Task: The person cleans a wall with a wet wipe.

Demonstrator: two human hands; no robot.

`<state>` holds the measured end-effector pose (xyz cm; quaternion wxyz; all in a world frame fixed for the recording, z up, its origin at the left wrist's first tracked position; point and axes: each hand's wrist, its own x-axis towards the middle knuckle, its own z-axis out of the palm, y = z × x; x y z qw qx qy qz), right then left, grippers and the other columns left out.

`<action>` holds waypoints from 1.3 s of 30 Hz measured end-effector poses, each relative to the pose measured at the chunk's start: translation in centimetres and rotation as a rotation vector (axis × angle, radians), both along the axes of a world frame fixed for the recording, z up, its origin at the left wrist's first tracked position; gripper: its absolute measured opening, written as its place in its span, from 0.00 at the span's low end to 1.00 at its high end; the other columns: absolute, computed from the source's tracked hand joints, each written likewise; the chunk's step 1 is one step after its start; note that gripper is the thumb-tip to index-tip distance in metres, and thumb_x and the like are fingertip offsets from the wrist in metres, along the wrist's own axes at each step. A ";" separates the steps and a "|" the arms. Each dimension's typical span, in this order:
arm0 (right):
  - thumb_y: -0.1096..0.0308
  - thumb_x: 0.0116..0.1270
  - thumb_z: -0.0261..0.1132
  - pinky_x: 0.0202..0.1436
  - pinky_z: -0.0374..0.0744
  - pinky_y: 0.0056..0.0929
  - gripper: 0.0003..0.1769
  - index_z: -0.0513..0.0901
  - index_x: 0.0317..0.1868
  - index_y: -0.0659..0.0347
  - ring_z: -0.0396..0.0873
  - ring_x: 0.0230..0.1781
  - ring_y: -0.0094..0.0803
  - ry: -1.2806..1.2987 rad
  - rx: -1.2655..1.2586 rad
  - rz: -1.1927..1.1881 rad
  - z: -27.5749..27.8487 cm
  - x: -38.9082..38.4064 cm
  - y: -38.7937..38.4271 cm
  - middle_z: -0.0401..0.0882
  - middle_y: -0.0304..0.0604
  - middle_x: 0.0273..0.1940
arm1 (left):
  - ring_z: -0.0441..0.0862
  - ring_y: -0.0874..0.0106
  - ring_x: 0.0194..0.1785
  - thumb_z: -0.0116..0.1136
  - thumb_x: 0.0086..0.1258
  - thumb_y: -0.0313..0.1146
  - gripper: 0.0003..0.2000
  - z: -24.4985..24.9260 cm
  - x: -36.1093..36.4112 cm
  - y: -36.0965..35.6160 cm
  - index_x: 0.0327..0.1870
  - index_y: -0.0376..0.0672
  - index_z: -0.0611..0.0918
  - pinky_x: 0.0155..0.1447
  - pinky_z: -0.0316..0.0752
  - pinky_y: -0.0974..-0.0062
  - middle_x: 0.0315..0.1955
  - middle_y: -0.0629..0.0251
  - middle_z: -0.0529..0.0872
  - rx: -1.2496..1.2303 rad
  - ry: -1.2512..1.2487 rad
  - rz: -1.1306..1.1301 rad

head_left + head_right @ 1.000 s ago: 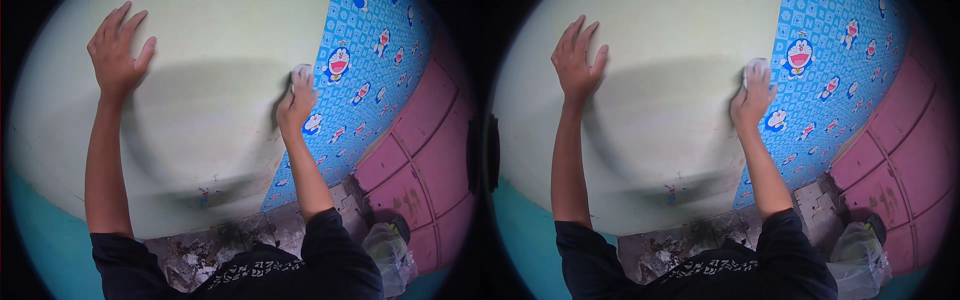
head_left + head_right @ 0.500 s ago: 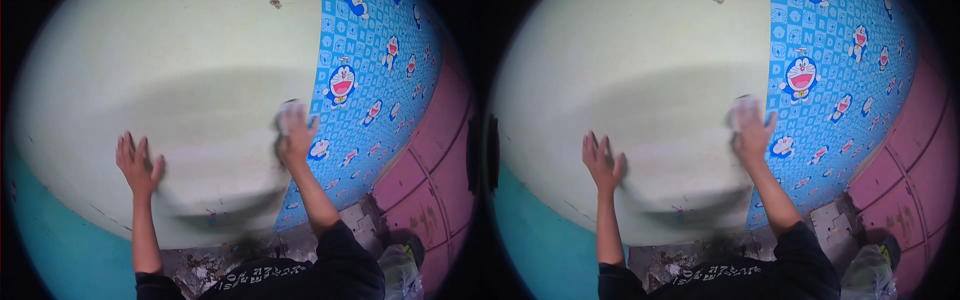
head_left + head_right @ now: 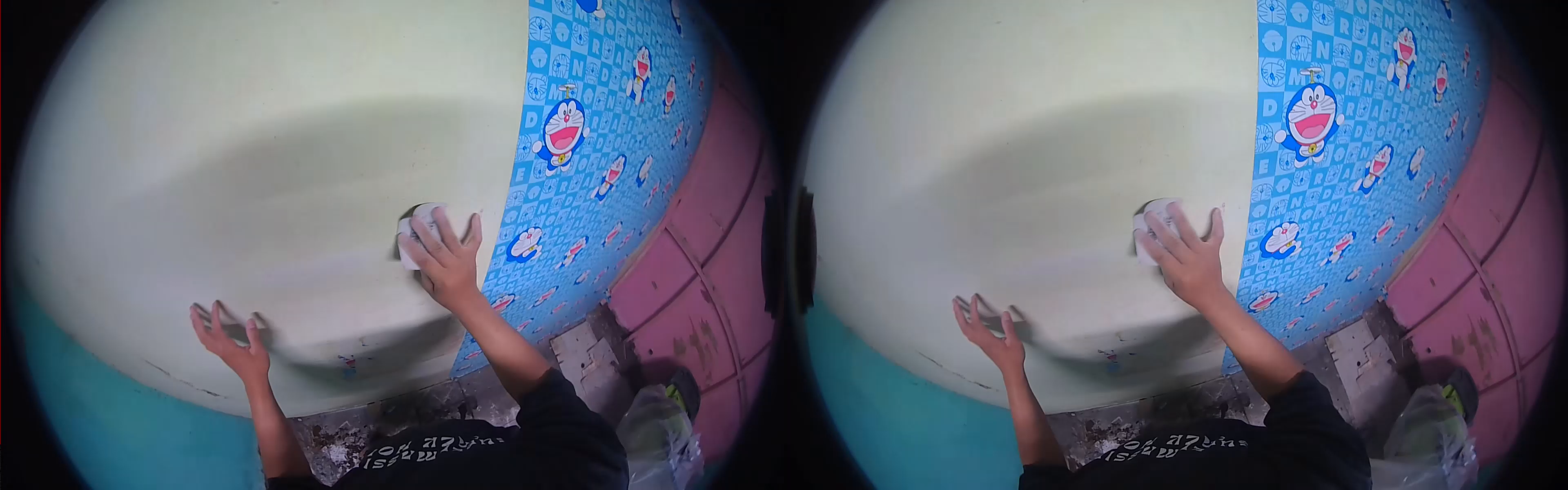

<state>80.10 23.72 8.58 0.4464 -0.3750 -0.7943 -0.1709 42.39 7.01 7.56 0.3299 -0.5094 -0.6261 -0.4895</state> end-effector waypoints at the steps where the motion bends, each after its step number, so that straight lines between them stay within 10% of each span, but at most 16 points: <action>1: 0.69 0.68 0.56 0.79 0.44 0.82 0.29 0.83 0.70 0.49 0.62 0.85 0.55 0.088 0.082 -0.017 -0.3 0.4 0.8 0.74 0.49 0.78 | 0.54 0.41 0.85 0.67 0.70 0.38 0.33 0.0 -0.8 0.0 0.76 0.39 0.74 0.84 0.51 0.43 0.83 0.39 0.56 0.019 -0.037 0.014; 4: 0.70 0.68 0.56 0.82 0.45 0.78 0.29 0.83 0.69 0.50 0.62 0.85 0.54 0.704 0.209 -0.231 3.3 1.1 1.1 0.73 0.49 0.79 | 0.55 0.43 0.85 0.66 0.74 0.41 0.33 -0.2 -4.1 -1.0 0.77 0.36 0.73 0.84 0.52 0.43 0.84 0.41 0.56 0.060 -0.037 0.060; 7: 0.69 0.71 0.57 0.83 0.47 0.76 0.26 0.86 0.68 0.51 0.65 0.83 0.53 0.475 0.229 -0.160 2.6 -2.7 -0.3 0.76 0.52 0.77 | 0.56 0.44 0.85 0.63 0.79 0.47 0.34 -0.7 -7.9 -1.7 0.77 0.33 0.72 0.84 0.54 0.42 0.83 0.41 0.56 0.113 -0.072 0.086; 8: 0.70 0.67 0.58 0.83 0.47 0.76 0.29 0.86 0.68 0.51 0.63 0.84 0.55 -0.004 -0.146 -0.332 2.7 -4.1 -2.9 0.76 0.49 0.77 | 0.56 0.44 0.85 0.63 0.79 0.48 0.34 -1.0 -9.5 -1.7 0.77 0.33 0.71 0.83 0.54 0.42 0.83 0.41 0.56 0.124 -0.098 0.084; 11: 0.68 0.71 0.61 0.82 0.57 0.70 0.26 0.84 0.69 0.52 0.72 0.79 0.48 0.000 0.072 -0.519 2.9 -3.7 -2.6 0.79 0.47 0.74 | 0.57 0.43 0.84 0.60 0.81 0.54 0.37 -1.4 -13.4 -1.5 0.78 0.33 0.69 0.83 0.56 0.42 0.83 0.40 0.57 0.118 -0.069 0.194; 13: 0.71 0.79 0.54 0.83 0.63 0.56 0.23 0.82 0.70 0.62 0.74 0.77 0.53 0.973 0.193 -0.260 3.4 -3.8 -0.3 0.80 0.54 0.73 | 0.57 0.43 0.84 0.59 0.81 0.56 0.37 -1.8 -15.4 -0.9 0.79 0.34 0.69 0.82 0.57 0.42 0.82 0.39 0.59 0.161 -0.081 0.190; 14: 0.73 0.82 0.49 0.83 0.66 0.45 0.23 0.79 0.71 0.70 0.71 0.78 0.59 0.845 0.219 -0.379 3.2 -4.5 -0.4 0.77 0.60 0.74 | 0.55 0.42 0.85 0.56 0.83 0.54 0.37 -2.0 -15.7 -0.7 0.80 0.33 0.65 0.83 0.56 0.42 0.83 0.37 0.54 0.143 -0.096 0.186; 20: 0.73 0.68 0.55 0.87 0.44 0.67 0.30 0.82 0.71 0.61 0.62 0.85 0.52 0.196 -0.041 -0.449 1.3 -11.1 -2.7 0.74 0.52 0.78 | 0.47 0.42 0.87 0.51 0.86 0.48 0.37 -3.8 -17.6 2.4 0.83 0.31 0.56 0.86 0.52 0.43 0.85 0.38 0.40 0.329 -0.006 -0.051; 23: 0.74 0.79 0.50 0.86 0.57 0.52 0.24 0.82 0.70 0.65 0.71 0.80 0.51 1.288 -0.007 -0.199 3.9 -9.5 -2.2 0.80 0.57 0.72 | 0.47 0.42 0.87 0.52 0.85 0.49 0.36 -4.4 -18.6 2.4 0.81 0.31 0.59 0.85 0.54 0.42 0.85 0.38 0.43 0.388 0.029 -0.062; 26: 0.76 0.65 0.55 0.86 0.57 0.56 0.31 0.82 0.70 0.61 0.65 0.84 0.55 0.433 0.273 -0.288 1.8 -15.3 -4.7 0.74 0.52 0.78 | 0.53 0.41 0.86 0.54 0.85 0.52 0.35 -4.4 -18.5 3.0 0.77 0.28 0.65 0.83 0.61 0.40 0.84 0.37 0.48 0.468 0.007 -0.099; 29: 0.77 0.66 0.58 0.85 0.59 0.56 0.30 0.84 0.69 0.56 0.72 0.80 0.51 0.196 0.108 -0.576 1.3 -14.3 -4.5 0.78 0.54 0.75 | 0.53 0.41 0.86 0.55 0.84 0.50 0.35 -4.7 -18.8 2.8 0.78 0.28 0.65 0.83 0.61 0.40 0.84 0.37 0.47 0.459 0.017 -0.102; 31: 0.79 0.71 0.56 0.84 0.61 0.54 0.27 0.85 0.68 0.57 0.74 0.78 0.50 1.075 0.142 -0.315 2.7 -11.9 -2.6 0.80 0.55 0.73 | 0.51 0.41 0.86 0.56 0.84 0.50 0.34 -4.8 -19.1 2.8 0.77 0.29 0.67 0.82 0.62 0.39 0.84 0.37 0.47 0.470 0.025 -0.128; 32: 0.80 0.75 0.51 0.84 0.62 0.53 0.26 0.86 0.66 0.59 0.74 0.78 0.50 1.127 0.155 -0.340 2.7 -10.9 -2.0 0.80 0.57 0.72 | 0.51 0.41 0.87 0.56 0.83 0.51 0.34 -4.8 -19.2 2.6 0.76 0.29 0.67 0.82 0.62 0.39 0.84 0.37 0.47 0.466 0.031 -0.122; 35: 0.81 0.74 0.51 0.84 0.62 0.54 0.26 0.85 0.67 0.60 0.74 0.78 0.51 0.578 0.348 -0.292 3.7 -16.7 -5.1 0.80 0.57 0.72 | 0.49 0.41 0.87 0.56 0.83 0.51 0.34 -5.0 -19.2 2.7 0.76 0.30 0.69 0.82 0.61 0.38 0.84 0.38 0.47 0.466 0.031 -0.109; 39: 0.81 0.73 0.50 0.83 0.64 0.52 0.27 0.83 0.69 0.62 0.74 0.77 0.53 0.501 0.331 -0.483 3.4 -14.3 -4.2 0.80 0.58 0.71 | 0.49 0.41 0.87 0.56 0.82 0.52 0.34 -4.8 -19.2 2.1 0.76 0.31 0.69 0.82 0.58 0.37 0.84 0.38 0.48 0.419 0.046 -0.066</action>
